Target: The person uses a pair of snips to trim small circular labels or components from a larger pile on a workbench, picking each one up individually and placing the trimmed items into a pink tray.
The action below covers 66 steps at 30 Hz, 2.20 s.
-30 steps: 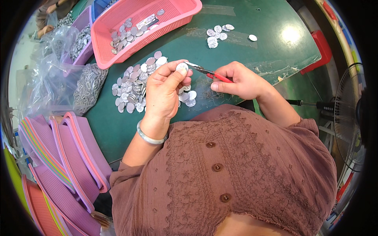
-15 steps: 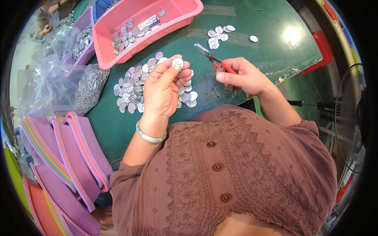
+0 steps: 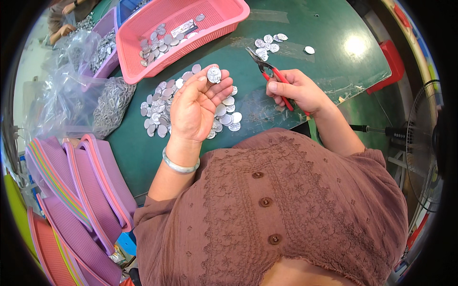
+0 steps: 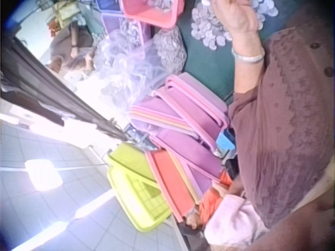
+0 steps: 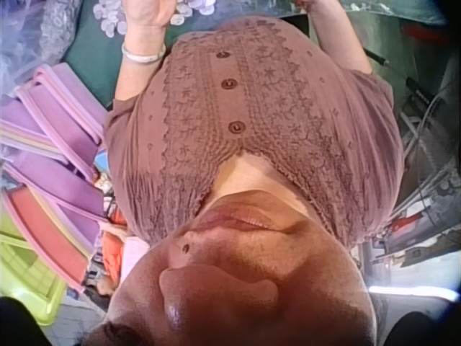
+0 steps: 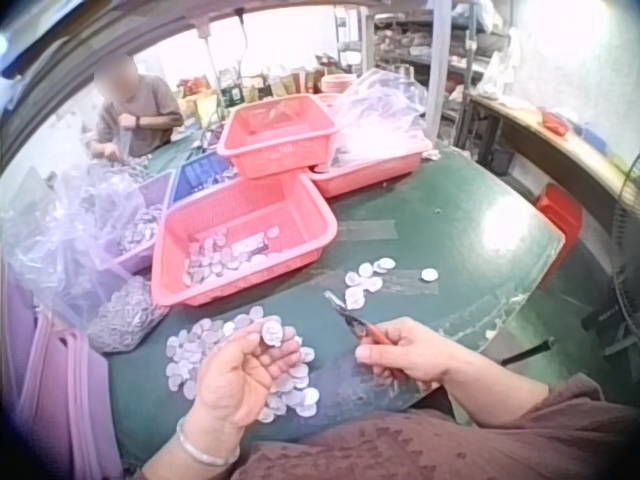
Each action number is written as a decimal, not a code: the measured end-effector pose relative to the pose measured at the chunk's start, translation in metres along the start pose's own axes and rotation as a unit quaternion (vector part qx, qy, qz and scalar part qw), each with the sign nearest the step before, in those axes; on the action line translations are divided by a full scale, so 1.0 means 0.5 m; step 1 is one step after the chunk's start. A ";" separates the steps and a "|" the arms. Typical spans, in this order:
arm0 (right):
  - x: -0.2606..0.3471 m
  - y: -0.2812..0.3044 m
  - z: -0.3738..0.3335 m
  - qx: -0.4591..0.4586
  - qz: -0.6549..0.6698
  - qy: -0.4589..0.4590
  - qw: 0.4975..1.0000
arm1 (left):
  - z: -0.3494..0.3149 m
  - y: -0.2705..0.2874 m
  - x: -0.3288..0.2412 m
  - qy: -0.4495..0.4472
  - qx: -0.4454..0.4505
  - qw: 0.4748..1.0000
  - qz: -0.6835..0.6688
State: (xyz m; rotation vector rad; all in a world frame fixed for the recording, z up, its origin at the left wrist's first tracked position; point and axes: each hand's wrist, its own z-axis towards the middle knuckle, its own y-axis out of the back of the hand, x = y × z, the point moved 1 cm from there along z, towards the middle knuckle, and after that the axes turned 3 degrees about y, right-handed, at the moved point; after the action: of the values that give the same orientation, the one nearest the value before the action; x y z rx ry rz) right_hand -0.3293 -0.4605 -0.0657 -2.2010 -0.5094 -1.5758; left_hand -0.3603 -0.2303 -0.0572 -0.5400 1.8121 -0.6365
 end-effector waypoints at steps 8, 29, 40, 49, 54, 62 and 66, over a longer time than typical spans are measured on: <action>-0.002 0.000 0.002 0.002 -0.011 -0.002 1.000 | 0.016 0.022 0.004 0.085 0.225 0.939 -0.245; -0.007 0.001 0.004 -0.004 -0.017 -0.005 1.000 | 0.111 0.031 -0.225 -0.335 -0.137 0.874 0.325; -0.002 -0.002 0.003 0.000 -0.008 0.000 1.000 | 0.064 0.007 -0.037 -0.260 0.079 0.585 0.764; -0.005 -0.002 0.004 0.000 0.002 0.014 1.000 | 0.073 0.028 -0.018 -0.223 0.041 0.584 0.779; -0.014 -0.008 0.006 0.005 -0.044 0.013 0.999 | 0.065 0.023 -0.006 -0.005 -0.060 0.925 0.374; -0.013 -0.024 0.002 0.030 -0.230 0.137 0.963 | 0.024 -0.019 -0.005 0.006 -0.028 0.982 0.187; 0.002 -0.028 -0.003 0.020 -0.288 0.160 0.944 | 0.020 -0.019 -0.005 -0.002 -0.027 0.981 0.193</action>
State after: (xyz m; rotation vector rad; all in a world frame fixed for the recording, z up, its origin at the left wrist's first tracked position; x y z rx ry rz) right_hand -0.3375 -0.4491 -0.0629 -1.7930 -1.1396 -2.1355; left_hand -0.3495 -0.2376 -0.0518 -0.2135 1.8676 -0.3207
